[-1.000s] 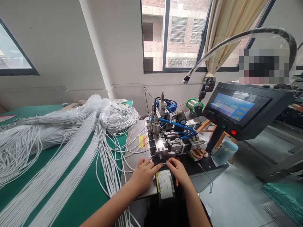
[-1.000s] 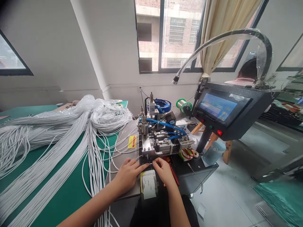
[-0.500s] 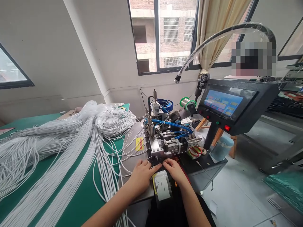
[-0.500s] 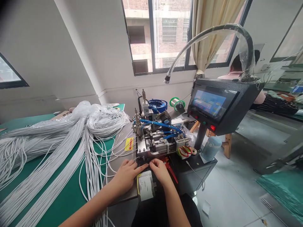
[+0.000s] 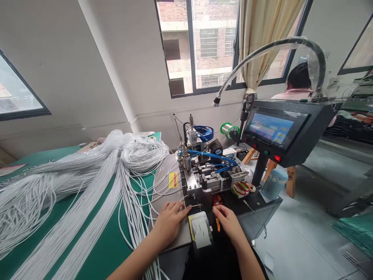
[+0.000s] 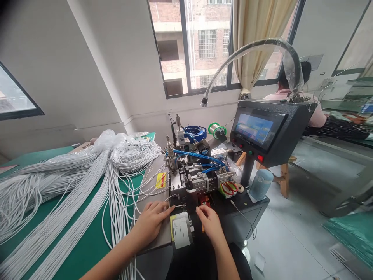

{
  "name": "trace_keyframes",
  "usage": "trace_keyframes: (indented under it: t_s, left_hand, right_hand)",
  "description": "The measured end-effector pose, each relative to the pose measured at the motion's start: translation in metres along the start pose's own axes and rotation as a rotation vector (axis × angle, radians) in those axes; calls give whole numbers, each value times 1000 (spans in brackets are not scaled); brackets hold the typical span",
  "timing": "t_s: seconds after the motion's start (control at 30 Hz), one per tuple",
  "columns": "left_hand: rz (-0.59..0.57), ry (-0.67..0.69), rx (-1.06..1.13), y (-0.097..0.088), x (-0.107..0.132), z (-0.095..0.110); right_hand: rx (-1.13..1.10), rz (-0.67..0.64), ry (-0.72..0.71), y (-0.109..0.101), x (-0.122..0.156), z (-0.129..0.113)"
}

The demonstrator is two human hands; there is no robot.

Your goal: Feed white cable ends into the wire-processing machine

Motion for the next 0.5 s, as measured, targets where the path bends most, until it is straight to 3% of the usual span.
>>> trace_keyframes:
  t_s: [0.23, 0.3, 0.4, 0.5]
  left_hand:
    - [-10, -59, -73, 4, 21, -17]
    - [28, -95, -104, -5, 22, -23]
    - [165, -103, -115, -49, 29, -30]
    - [404, -114, -88, -126, 55, -36]
  right_hand:
    - [139, 113, 89, -66, 47, 19]
    - [202, 123, 84, -76, 58, 19]
    - [334, 125, 67, -90, 76, 11]
    - [481, 168, 21, -113, 92, -14]
Point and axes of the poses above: each hand's wrist, its own x-axis away from the middle knuckle, its own y-axis out of the palm, z = x × y, the point moved 10 cm from there along -x, towards the middle knuckle, and after that the axes turned 2 degrees about -x, right-handed, at the moved point
